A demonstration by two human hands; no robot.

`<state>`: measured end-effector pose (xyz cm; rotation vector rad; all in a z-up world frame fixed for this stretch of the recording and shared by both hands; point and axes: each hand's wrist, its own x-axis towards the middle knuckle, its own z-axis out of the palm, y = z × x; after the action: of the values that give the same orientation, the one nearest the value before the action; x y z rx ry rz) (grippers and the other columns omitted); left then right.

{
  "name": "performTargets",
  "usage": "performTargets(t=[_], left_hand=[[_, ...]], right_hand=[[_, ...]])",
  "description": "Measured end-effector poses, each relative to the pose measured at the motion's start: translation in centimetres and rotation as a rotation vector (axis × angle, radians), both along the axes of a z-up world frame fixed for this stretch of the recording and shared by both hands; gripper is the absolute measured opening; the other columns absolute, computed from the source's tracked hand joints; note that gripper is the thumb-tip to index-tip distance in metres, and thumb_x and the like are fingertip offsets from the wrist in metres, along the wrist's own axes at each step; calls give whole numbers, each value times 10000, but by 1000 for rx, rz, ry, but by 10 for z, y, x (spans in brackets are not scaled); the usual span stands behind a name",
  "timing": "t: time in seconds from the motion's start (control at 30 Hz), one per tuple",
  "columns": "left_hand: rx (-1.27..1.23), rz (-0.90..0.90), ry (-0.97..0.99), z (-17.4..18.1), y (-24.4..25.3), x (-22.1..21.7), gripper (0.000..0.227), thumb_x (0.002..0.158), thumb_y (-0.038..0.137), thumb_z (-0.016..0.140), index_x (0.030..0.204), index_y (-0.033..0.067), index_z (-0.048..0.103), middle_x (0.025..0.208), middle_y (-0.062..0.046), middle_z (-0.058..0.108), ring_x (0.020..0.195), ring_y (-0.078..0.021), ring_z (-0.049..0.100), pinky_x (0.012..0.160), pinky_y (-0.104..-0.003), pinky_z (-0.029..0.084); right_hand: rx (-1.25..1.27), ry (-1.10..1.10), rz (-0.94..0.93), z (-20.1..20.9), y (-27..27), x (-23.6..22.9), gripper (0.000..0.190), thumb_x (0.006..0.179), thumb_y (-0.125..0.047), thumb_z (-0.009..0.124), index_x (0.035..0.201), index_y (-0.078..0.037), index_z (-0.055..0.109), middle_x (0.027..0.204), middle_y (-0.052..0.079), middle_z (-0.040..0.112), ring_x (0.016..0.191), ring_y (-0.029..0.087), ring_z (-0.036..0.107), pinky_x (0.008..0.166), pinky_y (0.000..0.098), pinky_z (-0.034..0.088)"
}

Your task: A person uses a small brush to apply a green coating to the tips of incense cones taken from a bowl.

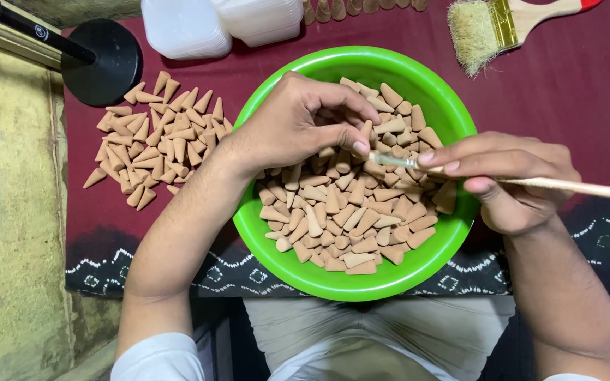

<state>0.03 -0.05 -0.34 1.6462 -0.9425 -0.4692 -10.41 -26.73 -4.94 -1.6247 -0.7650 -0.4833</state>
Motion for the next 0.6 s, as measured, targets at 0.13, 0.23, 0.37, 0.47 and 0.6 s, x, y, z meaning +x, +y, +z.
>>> performTargets(t=[0.13,0.23,0.37,0.47,0.6], left_hand=[[-55,26,43,-1,1,1,250,882,95,842,1098,53,723,1064,-86,765,963,-140,749,909,-225,633],[-24,31,-31,1,0,0,253,898,148,824,1105,46,722,1015,-74,776,968,-148,755,932,-255,621],[-76,20,29,3,1,-1,221,945,41,779,1150,20,698,1006,-99,770,947,-157,769,919,-243,650],[-80,19,30,5,0,-2,217,958,24,757,1164,10,690,1023,-115,769,942,-180,784,915,-254,664],[-82,15,27,6,1,-1,205,970,24,753,1166,32,695,1075,-116,770,969,-169,784,928,-246,664]], right_hand=[[-4,-174,-71,-6,0,7,243,1019,-95,509,878,78,604,929,352,673,832,413,772,676,365,685],[4,-125,3,-10,-2,9,198,993,-99,561,913,66,639,918,269,712,854,366,798,688,307,706],[8,-184,-8,-8,2,10,191,975,-56,552,872,77,643,897,307,698,839,393,785,666,317,690],[-21,-195,-1,-7,0,11,201,966,-83,565,865,63,657,891,284,710,832,374,789,677,327,690],[-25,-244,-76,-16,-2,13,168,970,38,536,869,86,662,916,353,695,810,416,775,644,343,669]])
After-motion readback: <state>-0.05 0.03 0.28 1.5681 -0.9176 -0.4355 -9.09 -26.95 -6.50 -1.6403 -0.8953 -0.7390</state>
